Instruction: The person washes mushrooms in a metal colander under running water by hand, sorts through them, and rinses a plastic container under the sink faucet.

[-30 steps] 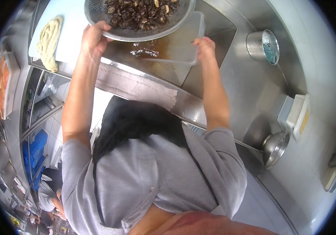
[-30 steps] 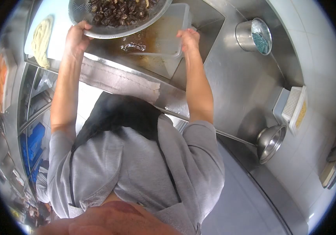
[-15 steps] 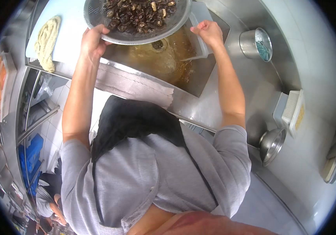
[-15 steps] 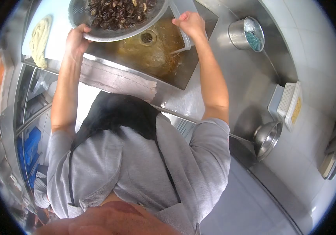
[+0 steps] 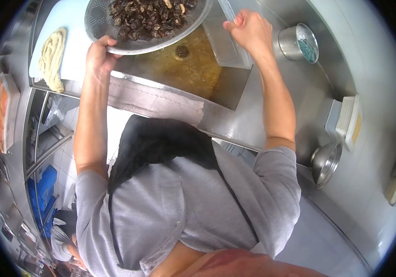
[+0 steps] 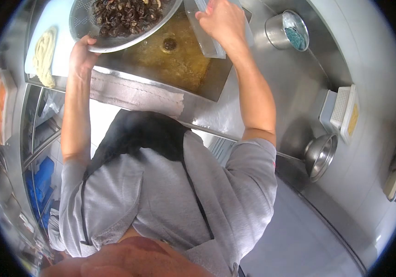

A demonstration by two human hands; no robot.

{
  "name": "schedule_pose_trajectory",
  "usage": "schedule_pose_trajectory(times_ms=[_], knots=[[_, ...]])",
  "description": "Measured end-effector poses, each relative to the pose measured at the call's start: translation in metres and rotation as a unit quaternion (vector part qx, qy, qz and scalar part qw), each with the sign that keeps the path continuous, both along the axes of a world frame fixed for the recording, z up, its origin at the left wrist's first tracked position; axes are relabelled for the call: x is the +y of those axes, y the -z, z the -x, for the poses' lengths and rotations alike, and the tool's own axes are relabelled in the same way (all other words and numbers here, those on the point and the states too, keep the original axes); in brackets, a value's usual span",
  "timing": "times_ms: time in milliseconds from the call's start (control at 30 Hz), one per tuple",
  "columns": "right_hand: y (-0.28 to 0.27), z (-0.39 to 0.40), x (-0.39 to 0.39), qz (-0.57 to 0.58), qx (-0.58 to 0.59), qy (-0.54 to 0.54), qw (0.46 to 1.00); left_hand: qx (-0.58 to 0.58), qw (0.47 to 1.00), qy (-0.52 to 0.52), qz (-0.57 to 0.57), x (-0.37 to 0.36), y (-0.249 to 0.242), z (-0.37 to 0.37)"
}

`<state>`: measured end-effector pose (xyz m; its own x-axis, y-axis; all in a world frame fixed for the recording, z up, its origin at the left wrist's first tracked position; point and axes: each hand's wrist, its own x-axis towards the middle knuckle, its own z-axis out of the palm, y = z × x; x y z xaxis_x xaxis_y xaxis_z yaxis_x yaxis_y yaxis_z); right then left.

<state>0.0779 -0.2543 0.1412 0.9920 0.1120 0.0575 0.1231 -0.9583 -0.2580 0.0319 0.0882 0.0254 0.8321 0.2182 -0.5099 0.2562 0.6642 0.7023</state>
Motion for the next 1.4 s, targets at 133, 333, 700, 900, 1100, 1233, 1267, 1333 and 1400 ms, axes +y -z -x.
schedule_pose_trajectory(times_ms=[133,333,700,900,1100,1233,1267,1333,1400], knots=[[-0.006,0.004,0.003,-0.008,-0.019,-0.004,1.0,-0.015,1.0,0.001,-0.012,0.005,0.0,-0.001],[-0.004,0.007,0.004,-0.036,-0.03,0.025,0.999,0.009,1.0,0.0,-0.021,-0.007,-0.019,0.007],[0.076,-0.014,-0.069,-0.429,0.079,0.138,0.889,-0.028,1.0,0.005,-0.006,-0.028,-0.007,0.015],[0.184,-0.015,-0.088,-0.537,0.175,0.239,0.79,-0.034,0.999,0.017,-0.018,-0.038,-0.005,0.021],[0.268,-0.015,-0.086,-0.554,0.262,0.323,0.721,-0.002,0.999,0.038,-0.028,-0.043,0.01,0.025],[0.284,-0.015,-0.074,-0.439,0.243,0.393,0.771,0.018,0.999,0.032,-0.039,-0.056,-0.001,0.032],[0.286,-0.016,-0.076,-0.448,0.233,0.386,0.772,0.018,0.999,0.032,-0.036,-0.057,-0.001,0.032],[0.278,-0.018,-0.079,-0.466,0.215,0.372,0.773,0.02,0.998,0.047,-0.038,-0.055,0.006,0.033],[0.27,-0.029,-0.081,-0.378,0.119,0.333,0.856,0.024,0.997,0.056,-0.041,-0.055,0.012,0.033]])
